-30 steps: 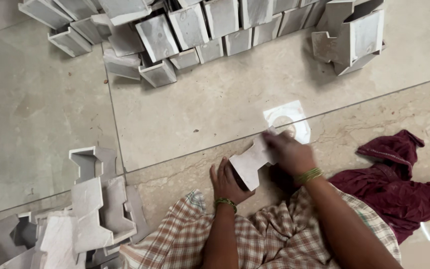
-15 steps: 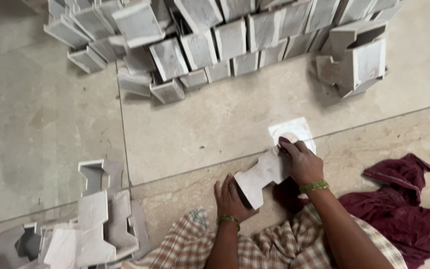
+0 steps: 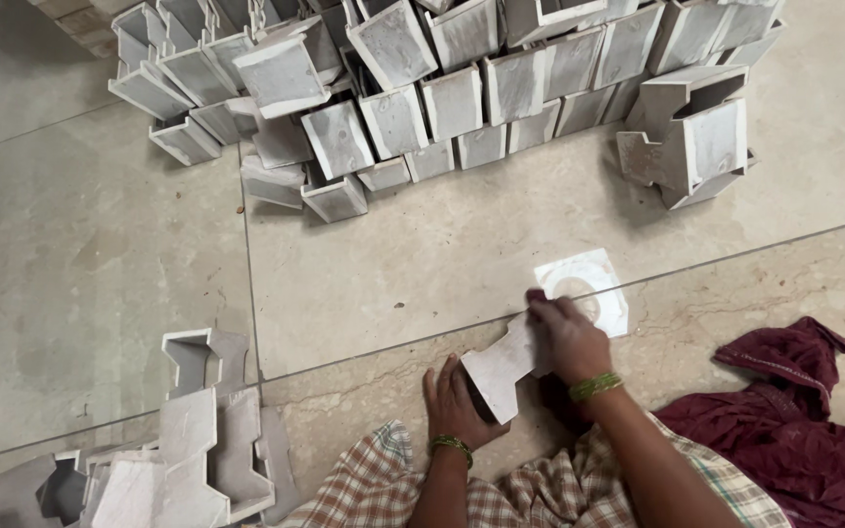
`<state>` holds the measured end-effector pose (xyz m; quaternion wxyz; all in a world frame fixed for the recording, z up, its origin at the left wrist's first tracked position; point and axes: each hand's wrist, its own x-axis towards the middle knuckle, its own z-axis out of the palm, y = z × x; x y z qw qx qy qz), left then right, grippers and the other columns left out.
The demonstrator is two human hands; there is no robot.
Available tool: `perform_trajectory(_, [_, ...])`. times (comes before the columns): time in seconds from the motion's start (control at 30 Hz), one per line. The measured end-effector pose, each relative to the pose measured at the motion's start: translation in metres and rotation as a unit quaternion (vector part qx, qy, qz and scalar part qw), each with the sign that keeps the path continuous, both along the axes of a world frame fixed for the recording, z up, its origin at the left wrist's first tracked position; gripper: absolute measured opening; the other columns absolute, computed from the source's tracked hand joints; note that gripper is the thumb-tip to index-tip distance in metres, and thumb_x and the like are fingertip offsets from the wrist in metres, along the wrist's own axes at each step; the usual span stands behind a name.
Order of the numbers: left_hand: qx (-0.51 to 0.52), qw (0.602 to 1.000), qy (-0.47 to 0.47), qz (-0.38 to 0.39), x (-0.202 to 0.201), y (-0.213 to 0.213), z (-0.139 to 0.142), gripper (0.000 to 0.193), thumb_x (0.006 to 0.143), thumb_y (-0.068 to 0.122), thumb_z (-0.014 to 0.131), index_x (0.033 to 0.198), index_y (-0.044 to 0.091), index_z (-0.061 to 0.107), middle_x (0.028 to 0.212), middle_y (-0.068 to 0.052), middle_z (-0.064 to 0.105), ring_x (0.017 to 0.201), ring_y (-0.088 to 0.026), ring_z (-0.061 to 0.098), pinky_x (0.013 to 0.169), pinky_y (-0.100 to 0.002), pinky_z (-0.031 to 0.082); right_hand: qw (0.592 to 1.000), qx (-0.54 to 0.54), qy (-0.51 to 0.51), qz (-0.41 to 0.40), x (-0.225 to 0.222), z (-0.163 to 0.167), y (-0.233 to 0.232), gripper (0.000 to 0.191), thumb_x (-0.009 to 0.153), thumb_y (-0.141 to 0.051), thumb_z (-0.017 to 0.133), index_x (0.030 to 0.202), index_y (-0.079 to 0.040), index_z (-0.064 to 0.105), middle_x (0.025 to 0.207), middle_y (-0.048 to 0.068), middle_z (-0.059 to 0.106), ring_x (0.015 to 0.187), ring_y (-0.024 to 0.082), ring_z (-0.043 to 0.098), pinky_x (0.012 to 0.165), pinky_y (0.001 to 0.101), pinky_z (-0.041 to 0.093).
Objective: The person sits on the floor and wipes white molded pieces one at a time with a maroon cloth, rubbing their surfaces and edges, then sets each cleaned piece with a pile of similar pieces on the floor.
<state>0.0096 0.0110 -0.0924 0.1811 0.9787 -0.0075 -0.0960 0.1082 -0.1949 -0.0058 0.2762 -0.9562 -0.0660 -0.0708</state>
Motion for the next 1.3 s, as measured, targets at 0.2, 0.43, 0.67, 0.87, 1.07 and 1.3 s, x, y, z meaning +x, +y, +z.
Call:
perform_trajectory(0.2, [-0.004,0.998,-0.057,-0.002,-0.004,0.000,-0.009,0.133,0.050,0.071,0.086,0.149,-0.003,0.034,0.157,-0.019,0.035,0.153,-0.027,0.015,0.123,-0.060,0.000,0.998,-0.052,0.029,-0.012,-0.003,-0.007,0.002,0.029,0.090,-0.032,0.068,0.118,-0.032,0.071,0.114,0.000,0.068,0.089,0.029,0.072,0.063,0.0454,0.058])
perform_trajectory(0.43, [0.021,0.997,-0.076,-0.011,-0.013,0.003,-0.029,0.133,0.057,0.079,0.081,0.149,-0.006,0.036,0.159,-0.020,0.037,0.156,-0.028,0.019,0.126,-0.061,0.003,0.994,-0.049,0.028,0.098,-0.036,0.010,0.025,0.036,0.081,-0.023,0.066,0.117,-0.019,0.070,0.113,0.006,0.069,0.081,0.029,0.072,0.061,0.0424,0.058])
perform_trajectory(0.67, [0.047,0.986,-0.158,-0.013,-0.012,0.005,-0.020,0.122,0.061,0.075,0.082,0.148,0.002,0.036,0.157,-0.012,0.037,0.158,-0.023,0.023,0.130,-0.060,0.006,0.975,-0.090,0.076,0.190,-0.051,0.025,0.040,0.030,0.088,-0.025,0.064,0.117,-0.022,0.068,0.098,0.007,0.068,0.071,0.027,0.072,0.044,0.0439,0.053])
perform_trajectory(0.87, [0.006,0.998,-0.059,0.001,-0.009,0.000,0.003,0.132,0.051,0.072,0.084,0.148,-0.003,0.036,0.157,-0.017,0.038,0.154,-0.025,0.023,0.126,-0.060,0.007,0.992,-0.111,0.053,-0.022,-0.001,0.024,-0.013,0.020,0.100,-0.031,0.066,0.116,-0.020,0.068,0.097,0.010,0.073,0.065,0.029,0.070,0.050,0.0412,0.052])
perform_trajectory(1.07, [0.033,0.997,-0.072,-0.017,-0.008,0.001,-0.003,0.129,0.053,0.072,0.085,0.151,0.001,0.037,0.157,-0.014,0.038,0.155,-0.024,0.021,0.126,-0.060,0.005,0.985,-0.006,0.005,0.175,-0.054,0.022,0.039,0.022,0.091,-0.023,0.066,0.111,-0.016,0.067,0.106,0.005,0.072,0.080,0.026,0.074,0.055,0.0396,0.056])
perform_trajectory(1.3, [-0.019,0.997,-0.080,0.003,-0.010,0.000,0.000,0.137,0.051,0.073,0.086,0.148,-0.008,0.033,0.159,-0.019,0.035,0.154,-0.025,0.021,0.126,-0.060,0.006,0.991,-0.080,0.105,0.031,-0.016,0.021,0.000,0.019,0.100,-0.031,0.066,0.118,-0.025,0.069,0.099,0.004,0.074,0.077,0.029,0.073,0.059,0.0461,0.055])
